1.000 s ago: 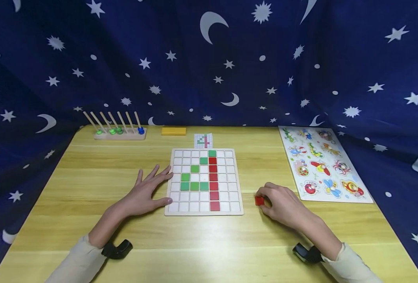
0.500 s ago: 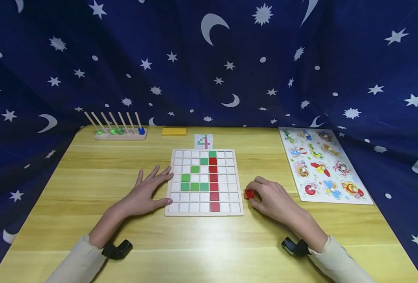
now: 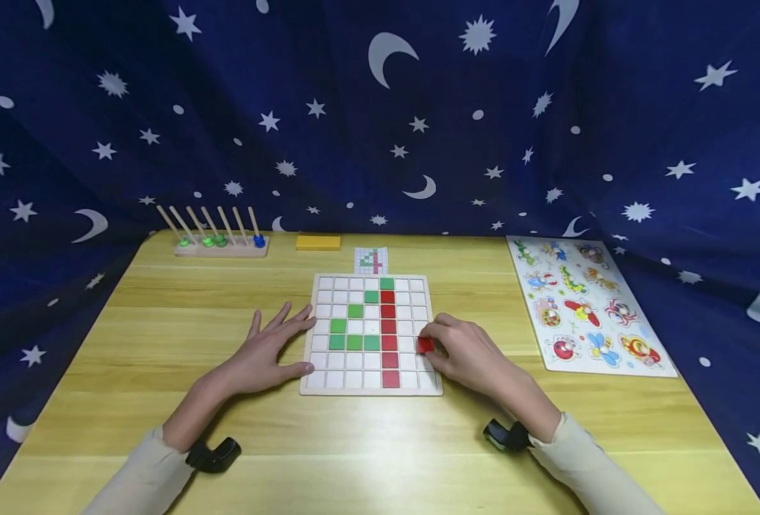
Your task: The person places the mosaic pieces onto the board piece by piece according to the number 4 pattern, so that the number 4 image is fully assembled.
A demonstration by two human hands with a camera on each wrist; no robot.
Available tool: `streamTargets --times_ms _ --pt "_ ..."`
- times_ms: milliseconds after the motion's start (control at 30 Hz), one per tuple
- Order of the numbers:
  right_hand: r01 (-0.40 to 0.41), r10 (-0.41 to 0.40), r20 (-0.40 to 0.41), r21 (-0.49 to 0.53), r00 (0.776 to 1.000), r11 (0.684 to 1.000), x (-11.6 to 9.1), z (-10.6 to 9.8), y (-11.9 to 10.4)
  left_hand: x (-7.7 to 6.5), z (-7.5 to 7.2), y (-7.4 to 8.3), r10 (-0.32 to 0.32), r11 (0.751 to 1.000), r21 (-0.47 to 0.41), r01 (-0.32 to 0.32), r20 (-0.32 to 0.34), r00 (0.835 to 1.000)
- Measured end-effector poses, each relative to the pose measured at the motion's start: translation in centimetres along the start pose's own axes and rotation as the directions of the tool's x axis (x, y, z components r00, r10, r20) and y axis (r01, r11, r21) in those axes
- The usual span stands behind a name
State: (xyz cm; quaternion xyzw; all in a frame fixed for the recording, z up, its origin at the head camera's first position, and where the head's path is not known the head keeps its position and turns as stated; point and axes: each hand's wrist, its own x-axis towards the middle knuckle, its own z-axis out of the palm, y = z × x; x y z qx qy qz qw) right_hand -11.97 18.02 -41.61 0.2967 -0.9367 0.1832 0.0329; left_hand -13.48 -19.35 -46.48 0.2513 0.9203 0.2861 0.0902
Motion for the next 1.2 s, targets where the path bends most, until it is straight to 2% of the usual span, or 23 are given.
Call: streamTargets --times_ms 333,600,800,967,1200 --pt "0.021 -0.022 0.088 0.013 0.996 1.0 2.2 0.7 -0.8 -0.1 0.2 0.0 -0.002 1.0 0.004 0.002 -0.011 1.0" --pt "0.067 -0.062 0.148 -0.028 0.987 0.997 3.3 0.7 -1.1 0.0 0.1 0.2 0.007 1.0 -0.001 -0.007 -0.014 1.0" --pt "0.052 -0.049 0.189 -0.014 0.981 0.999 3.8 0.6 -0.9 0.1 0.2 0.3 0.011 1.0 -0.005 -0.011 -0.023 1.0" --pt "0.027 -0.03 0.181 0.018 0.983 0.999 3.8 0.5 -0.6 0.0 0.3 0.4 0.004 1.0 -0.002 -0.005 -0.019 1.0" --pt "0.028 -0.034 0.121 0.052 0.992 0.998 2.9 0.8 0.0 0.2 0.3 0.4 0.01 1.0 -0.004 -0.01 -0.023 1.0"
